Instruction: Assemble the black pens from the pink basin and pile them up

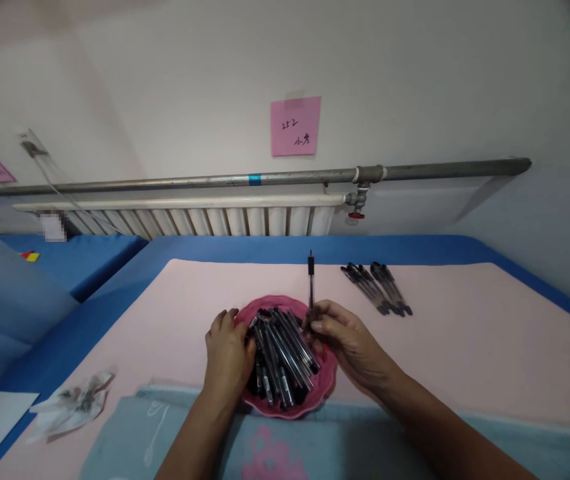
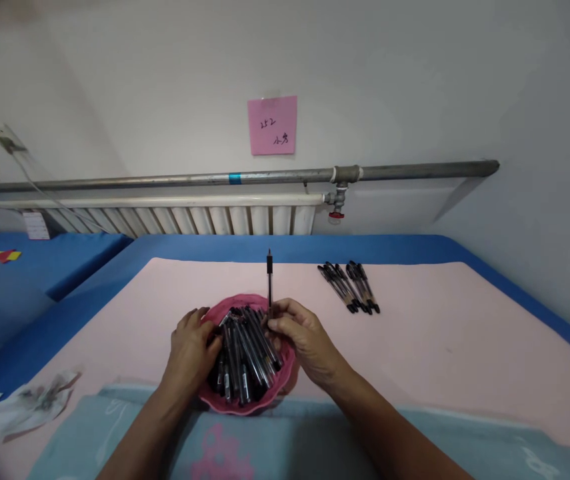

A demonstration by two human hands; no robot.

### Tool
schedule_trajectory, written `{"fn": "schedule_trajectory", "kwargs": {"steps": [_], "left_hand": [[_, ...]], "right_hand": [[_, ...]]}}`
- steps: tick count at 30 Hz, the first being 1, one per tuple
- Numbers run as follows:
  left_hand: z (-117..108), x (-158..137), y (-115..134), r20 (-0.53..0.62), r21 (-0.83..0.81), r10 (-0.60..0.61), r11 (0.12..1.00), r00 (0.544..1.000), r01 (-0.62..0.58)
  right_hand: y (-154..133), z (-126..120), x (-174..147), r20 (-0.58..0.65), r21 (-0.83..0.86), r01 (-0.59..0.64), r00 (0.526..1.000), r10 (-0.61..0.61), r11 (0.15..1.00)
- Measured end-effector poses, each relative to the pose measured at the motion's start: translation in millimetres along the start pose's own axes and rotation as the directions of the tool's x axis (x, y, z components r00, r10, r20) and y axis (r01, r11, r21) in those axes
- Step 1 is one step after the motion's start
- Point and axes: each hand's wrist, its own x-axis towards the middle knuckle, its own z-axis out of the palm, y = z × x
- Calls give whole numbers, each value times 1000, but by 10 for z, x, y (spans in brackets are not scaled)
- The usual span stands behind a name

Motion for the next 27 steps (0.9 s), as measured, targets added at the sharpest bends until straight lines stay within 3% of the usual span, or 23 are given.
{"fn": "schedule_trajectory", "kwargs": {"steps": [9, 20, 24, 27], "left_hand": [[-44, 12, 126, 64, 210, -14, 978, 998, 1], [-83, 72, 169, 133, 231, -64, 972, 989, 32], [-70, 60, 166, 136, 169, -55, 985, 989, 32], [-81, 39, 127, 17, -24, -30, 999, 999, 31]], "right_hand": [[-15, -20, 5, 46, -77, -16, 999, 20, 997], [2, -15, 10, 58, -62, -3, 998, 7, 998], [-14, 1, 1, 47, -59, -1, 999, 4, 998], [-16, 8, -4, 40, -94, 1, 999, 3, 996]]}}
